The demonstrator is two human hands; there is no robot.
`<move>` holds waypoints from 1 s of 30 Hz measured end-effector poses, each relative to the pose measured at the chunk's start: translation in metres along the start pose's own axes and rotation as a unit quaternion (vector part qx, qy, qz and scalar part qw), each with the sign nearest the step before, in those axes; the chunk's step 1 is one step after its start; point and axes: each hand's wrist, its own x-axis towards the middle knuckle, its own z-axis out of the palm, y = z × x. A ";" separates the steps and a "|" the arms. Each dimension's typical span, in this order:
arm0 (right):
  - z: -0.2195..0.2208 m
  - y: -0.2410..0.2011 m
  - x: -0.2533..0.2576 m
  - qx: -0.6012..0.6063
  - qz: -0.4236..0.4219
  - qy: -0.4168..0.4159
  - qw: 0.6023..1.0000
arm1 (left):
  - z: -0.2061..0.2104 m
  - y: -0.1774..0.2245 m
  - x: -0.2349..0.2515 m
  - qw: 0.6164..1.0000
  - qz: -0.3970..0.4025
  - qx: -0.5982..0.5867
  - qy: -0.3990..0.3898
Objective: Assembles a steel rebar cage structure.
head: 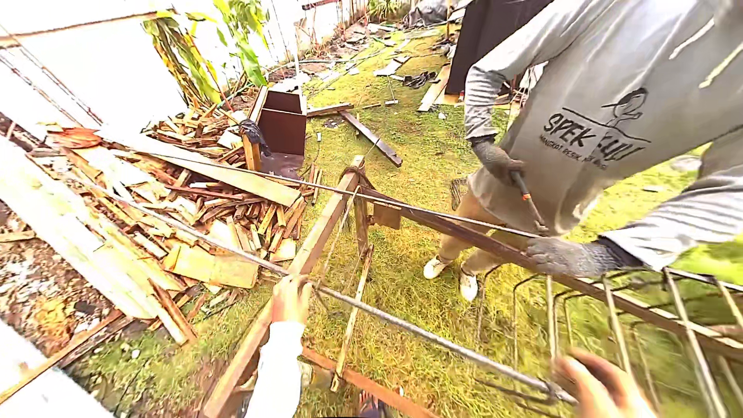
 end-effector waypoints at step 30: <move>0.415 -0.072 -0.018 0.141 0.369 -0.148 0.907 | 0.053 -0.037 -0.047 0.974 0.124 -0.134 0.131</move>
